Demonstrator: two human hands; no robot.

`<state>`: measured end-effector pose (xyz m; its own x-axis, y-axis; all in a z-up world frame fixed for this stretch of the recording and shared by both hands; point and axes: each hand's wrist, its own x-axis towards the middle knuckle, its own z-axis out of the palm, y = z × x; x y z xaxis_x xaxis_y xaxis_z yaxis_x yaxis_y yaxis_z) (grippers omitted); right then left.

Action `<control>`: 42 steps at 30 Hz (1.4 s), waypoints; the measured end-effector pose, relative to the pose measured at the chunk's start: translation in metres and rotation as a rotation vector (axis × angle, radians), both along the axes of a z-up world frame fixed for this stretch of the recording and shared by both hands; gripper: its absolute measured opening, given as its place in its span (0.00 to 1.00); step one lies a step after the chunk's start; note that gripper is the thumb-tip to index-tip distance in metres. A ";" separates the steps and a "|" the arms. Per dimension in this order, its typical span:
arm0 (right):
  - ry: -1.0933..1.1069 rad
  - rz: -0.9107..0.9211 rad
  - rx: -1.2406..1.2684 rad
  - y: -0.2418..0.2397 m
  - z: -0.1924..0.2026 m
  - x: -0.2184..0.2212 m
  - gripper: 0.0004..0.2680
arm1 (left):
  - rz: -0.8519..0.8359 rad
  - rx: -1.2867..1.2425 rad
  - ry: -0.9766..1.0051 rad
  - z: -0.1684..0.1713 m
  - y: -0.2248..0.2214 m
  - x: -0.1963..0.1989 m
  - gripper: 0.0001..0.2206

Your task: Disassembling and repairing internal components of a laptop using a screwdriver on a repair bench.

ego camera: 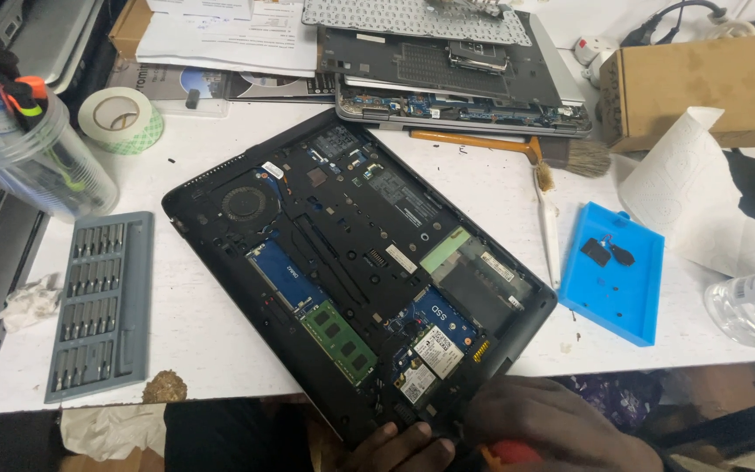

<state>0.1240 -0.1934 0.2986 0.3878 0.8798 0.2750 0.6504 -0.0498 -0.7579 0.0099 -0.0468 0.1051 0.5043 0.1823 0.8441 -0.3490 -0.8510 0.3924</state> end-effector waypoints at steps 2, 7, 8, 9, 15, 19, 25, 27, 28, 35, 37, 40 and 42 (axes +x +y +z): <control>0.094 0.062 -0.023 0.004 0.002 0.000 0.11 | -0.029 -0.007 0.051 -0.002 -0.005 0.006 0.13; -0.134 -0.270 0.330 0.010 -0.012 -0.021 0.18 | -0.020 -0.034 -0.023 -0.017 -0.005 0.005 0.14; -0.134 -0.268 0.331 0.011 -0.019 -0.027 0.18 | -0.018 -0.033 -0.024 -0.013 -0.001 0.003 0.14; -0.109 -0.421 0.355 0.012 -0.025 -0.033 0.20 | -0.066 -0.037 0.017 -0.008 0.002 0.001 0.15; -0.198 -0.418 0.192 -0.004 -0.029 -0.020 0.23 | -0.138 -0.061 0.153 0.005 0.003 -0.006 0.18; -0.052 -0.446 0.087 -0.001 -0.013 -0.017 0.22 | -0.068 -0.111 0.046 0.014 0.003 -0.001 0.20; -0.192 -0.637 0.326 0.006 -0.035 -0.038 0.23 | -0.208 0.038 0.034 0.056 0.030 -0.006 0.05; -0.372 -0.644 0.283 0.013 -0.021 -0.032 0.22 | -0.261 -0.001 0.111 0.055 0.033 -0.010 0.08; -0.545 -0.655 0.235 0.016 -0.014 -0.030 0.21 | -0.318 -0.040 0.194 0.054 0.034 -0.012 0.12; -0.047 -0.361 0.280 0.014 0.040 -0.025 0.09 | -0.618 -0.038 0.229 0.132 0.074 -0.015 0.11; -0.381 -0.410 0.362 0.019 0.033 -0.020 0.16 | -0.547 -0.326 0.409 0.155 0.075 -0.016 0.16; -0.359 -0.280 0.240 0.021 0.054 -0.028 0.13 | -0.536 -0.539 0.800 0.196 0.073 0.000 0.22; -0.347 -0.291 0.248 0.014 0.047 -0.029 0.09 | -0.624 -0.589 0.750 0.201 0.068 0.006 0.22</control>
